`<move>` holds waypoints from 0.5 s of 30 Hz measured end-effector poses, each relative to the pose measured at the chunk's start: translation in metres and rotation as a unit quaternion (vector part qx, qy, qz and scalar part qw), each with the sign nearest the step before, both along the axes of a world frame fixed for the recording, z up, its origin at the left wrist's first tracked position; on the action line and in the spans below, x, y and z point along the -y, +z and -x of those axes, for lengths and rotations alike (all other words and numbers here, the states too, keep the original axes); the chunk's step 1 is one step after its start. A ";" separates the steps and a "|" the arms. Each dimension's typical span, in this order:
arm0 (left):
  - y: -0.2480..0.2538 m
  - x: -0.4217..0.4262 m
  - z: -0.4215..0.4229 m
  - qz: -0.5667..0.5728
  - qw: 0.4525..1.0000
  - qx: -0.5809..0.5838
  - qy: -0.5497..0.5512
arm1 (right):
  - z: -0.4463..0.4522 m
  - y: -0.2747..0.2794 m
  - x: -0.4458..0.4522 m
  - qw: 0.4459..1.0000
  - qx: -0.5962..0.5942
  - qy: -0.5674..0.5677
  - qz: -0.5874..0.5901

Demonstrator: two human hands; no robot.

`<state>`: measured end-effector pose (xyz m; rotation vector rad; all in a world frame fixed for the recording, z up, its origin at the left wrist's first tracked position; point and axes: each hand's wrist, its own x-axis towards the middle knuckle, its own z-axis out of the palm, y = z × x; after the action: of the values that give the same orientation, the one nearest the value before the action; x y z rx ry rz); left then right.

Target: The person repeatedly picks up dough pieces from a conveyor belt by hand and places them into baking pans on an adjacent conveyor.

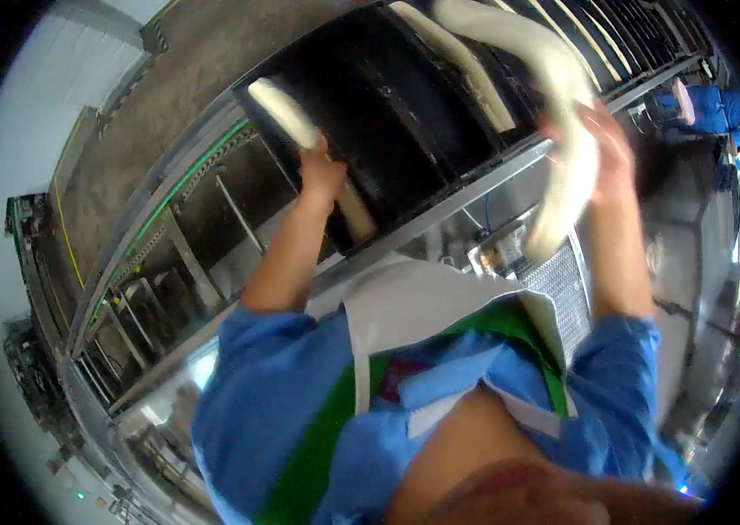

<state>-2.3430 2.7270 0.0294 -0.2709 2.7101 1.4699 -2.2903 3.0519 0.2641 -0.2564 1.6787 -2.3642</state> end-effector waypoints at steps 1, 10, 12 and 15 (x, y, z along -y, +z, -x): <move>0.002 -0.003 0.000 -0.003 1.000 0.002 0.005 | 0.011 -0.001 0.033 0.999 0.029 -0.017 -0.019; 0.013 -0.026 0.015 -0.091 0.996 -0.007 0.004 | 0.061 -0.103 0.081 0.870 -0.153 -0.039 -0.468; 0.022 -0.035 0.015 -0.055 0.998 0.008 -0.005 | 0.034 -0.110 0.041 0.873 -0.159 -0.090 -0.452; 0.022 -0.047 0.024 -0.006 0.998 0.060 0.000 | -0.027 -0.119 -0.035 0.856 -0.122 -0.206 -0.459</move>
<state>-2.3668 2.7738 0.0517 -0.3480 2.6066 1.4196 -2.2633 3.0873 0.1453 -0.0076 2.9918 -1.4773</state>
